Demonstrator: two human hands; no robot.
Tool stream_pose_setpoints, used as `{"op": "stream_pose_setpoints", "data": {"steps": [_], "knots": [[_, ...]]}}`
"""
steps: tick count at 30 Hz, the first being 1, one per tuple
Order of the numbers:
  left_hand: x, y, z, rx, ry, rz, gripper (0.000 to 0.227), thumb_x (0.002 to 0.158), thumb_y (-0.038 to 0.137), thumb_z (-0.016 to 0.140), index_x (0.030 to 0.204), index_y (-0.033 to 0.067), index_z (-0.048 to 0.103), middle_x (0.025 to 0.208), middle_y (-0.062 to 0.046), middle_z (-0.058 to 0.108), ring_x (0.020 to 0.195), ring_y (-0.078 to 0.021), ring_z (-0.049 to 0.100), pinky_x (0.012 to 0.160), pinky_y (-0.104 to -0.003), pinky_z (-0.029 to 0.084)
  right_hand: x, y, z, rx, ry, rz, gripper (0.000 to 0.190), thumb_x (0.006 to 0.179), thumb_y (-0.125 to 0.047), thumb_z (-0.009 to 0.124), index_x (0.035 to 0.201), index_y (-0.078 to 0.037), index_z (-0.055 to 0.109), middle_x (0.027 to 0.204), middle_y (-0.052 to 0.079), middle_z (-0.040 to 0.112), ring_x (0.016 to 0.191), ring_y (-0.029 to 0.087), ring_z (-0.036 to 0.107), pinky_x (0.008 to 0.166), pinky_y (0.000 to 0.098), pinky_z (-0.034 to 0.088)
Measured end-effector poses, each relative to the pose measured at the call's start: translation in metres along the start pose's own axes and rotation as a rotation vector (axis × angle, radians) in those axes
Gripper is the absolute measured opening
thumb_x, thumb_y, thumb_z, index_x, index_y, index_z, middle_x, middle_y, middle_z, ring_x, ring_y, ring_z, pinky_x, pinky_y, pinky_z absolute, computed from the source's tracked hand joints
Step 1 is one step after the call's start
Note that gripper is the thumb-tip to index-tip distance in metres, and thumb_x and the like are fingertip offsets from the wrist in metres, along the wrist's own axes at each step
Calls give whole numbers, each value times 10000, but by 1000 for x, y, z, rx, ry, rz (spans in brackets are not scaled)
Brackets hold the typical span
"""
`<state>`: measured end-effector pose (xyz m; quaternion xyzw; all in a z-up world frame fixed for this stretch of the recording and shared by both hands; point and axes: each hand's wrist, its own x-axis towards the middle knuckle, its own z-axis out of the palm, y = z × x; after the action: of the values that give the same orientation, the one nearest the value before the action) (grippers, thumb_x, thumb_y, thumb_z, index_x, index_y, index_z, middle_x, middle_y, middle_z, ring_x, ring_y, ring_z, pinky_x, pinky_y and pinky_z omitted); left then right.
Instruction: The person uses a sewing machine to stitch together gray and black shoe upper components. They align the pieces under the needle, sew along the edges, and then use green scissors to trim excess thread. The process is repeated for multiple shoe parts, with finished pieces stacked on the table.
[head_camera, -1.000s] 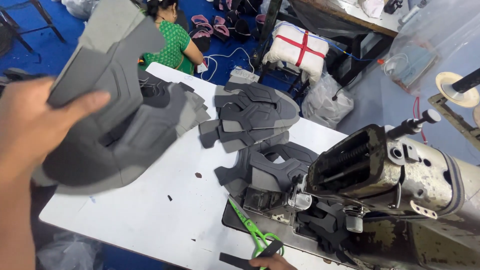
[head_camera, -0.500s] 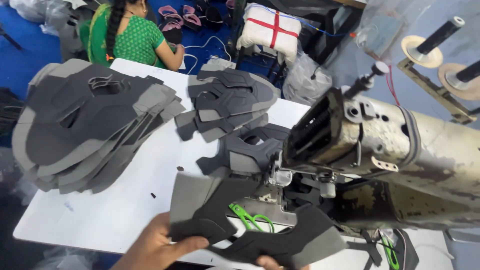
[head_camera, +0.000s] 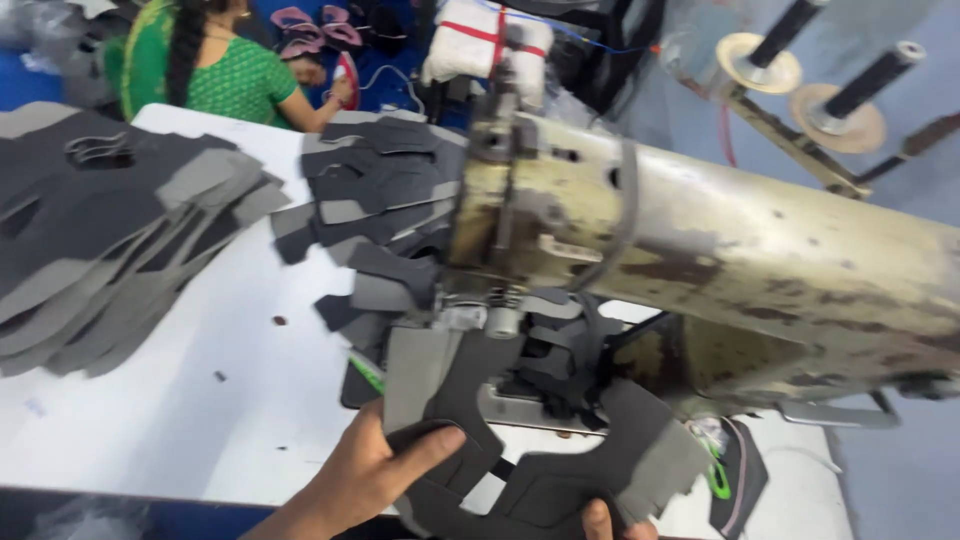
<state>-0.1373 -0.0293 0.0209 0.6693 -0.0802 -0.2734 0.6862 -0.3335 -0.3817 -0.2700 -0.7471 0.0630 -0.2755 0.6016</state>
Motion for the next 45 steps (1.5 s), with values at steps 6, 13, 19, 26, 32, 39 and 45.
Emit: {"op": "stream_pose_setpoints", "data": {"steps": [6,13,19,26,32,39,45], "knots": [[5,-23,23,-176,175,49,386,914,196,684,1244,-2,661,997,-114,772,921,-168,712,805,-307,559,63,-98,26,53,81,254,354,932,-214,728,1088,102,752,977,159,791,888,158,703,825,287,521],[9,-60,11,-230,222,176,393,990,203,644,1296,-43,643,1035,-111,739,912,-123,649,805,-275,525,39,-81,46,-154,68,493,340,976,-206,774,961,134,767,682,188,749,694,168,619,635,293,448],[1,-63,-21,-140,243,161,364,965,204,657,1245,-28,642,1031,-85,765,901,-100,671,783,-255,526,62,-122,55,-145,421,303,227,972,5,733,1146,91,615,909,213,721,794,200,699,662,276,512],[3,-102,-38,-200,143,176,374,1007,213,595,1307,-9,573,1049,-74,725,909,-76,632,787,-235,499,90,-225,107,-181,206,298,641,851,64,693,1442,3,453,968,167,714,805,199,734,595,297,575],[5,-102,-45,-138,199,194,327,997,203,587,1243,-12,579,1030,-33,717,889,-48,635,769,-227,511,88,-219,142,-185,56,498,383,934,1,692,1311,42,634,796,139,723,733,157,664,647,310,508],[13,-127,-51,-89,250,122,235,1038,237,591,1026,2,584,675,40,395,610,-39,332,515,-255,296,103,-245,185,-33,-18,563,483,867,-46,714,1343,-5,647,791,82,681,715,145,665,598,316,563],[16,-125,-54,-85,235,86,254,1037,269,559,1084,23,601,689,35,437,616,-47,357,534,-252,318,100,-232,193,82,19,661,342,869,-16,683,1207,13,646,904,111,724,814,212,758,642,341,641]]}}
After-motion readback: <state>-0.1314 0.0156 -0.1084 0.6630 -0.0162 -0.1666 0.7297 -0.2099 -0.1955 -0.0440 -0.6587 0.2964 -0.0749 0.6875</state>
